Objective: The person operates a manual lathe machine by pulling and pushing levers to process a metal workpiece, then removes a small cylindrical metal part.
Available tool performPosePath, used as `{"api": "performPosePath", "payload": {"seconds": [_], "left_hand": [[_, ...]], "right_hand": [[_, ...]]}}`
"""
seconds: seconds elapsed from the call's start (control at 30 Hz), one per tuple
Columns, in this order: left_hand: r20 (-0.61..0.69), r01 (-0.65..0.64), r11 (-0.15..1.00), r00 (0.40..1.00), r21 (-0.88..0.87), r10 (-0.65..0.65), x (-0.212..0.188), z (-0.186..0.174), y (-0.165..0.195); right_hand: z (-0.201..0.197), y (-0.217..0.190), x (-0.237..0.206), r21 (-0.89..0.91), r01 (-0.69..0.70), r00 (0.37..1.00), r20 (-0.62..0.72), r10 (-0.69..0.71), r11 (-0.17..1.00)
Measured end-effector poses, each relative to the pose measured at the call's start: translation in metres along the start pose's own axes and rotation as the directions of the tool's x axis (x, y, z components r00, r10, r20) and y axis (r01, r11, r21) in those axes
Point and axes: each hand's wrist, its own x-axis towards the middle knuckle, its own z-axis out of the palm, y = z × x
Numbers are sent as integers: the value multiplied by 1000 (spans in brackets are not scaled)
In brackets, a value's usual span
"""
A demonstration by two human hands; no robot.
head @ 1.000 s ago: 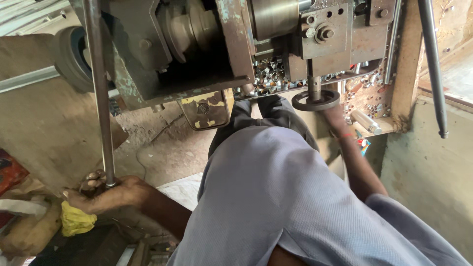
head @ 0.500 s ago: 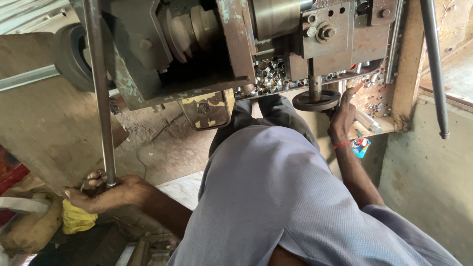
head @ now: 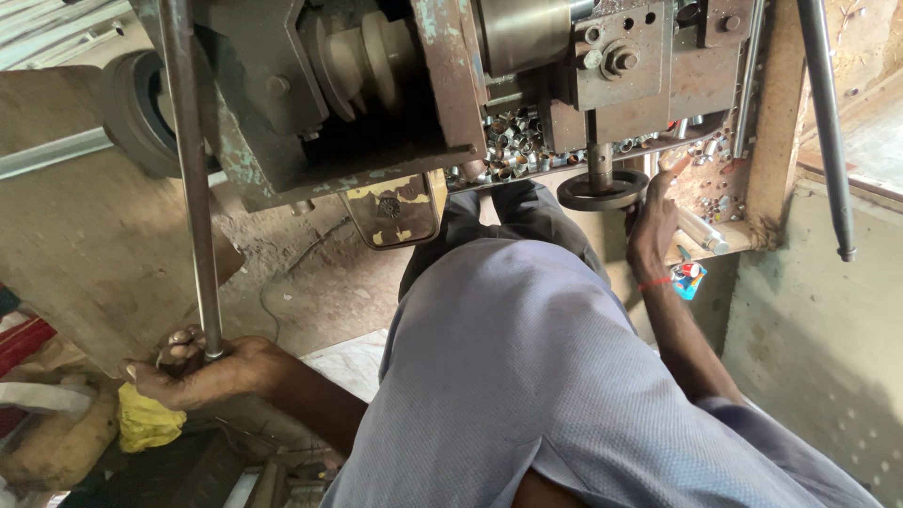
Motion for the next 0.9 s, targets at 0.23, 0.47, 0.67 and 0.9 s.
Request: {"api": "performPosePath", "payload": {"seconds": [0.23,0.47,0.67,0.9], "left_hand": [[622,-859,276,504,430,599,-31,0,9],[399,-645,607,764,464,507,-24,13,24],[589,-810,344,583,475,560,-49,2,22],[393,-647,691,755,322,524,-31,-8,7]], "right_hand": [[49,13,6,-377,469,770,618,-161,798],[-27,-14,15,-448,287,823,568,21,847],[16,-15,23,-461,688,623,771,-131,561],[8,-11,40,-382,792,581,712,-395,477]]}}
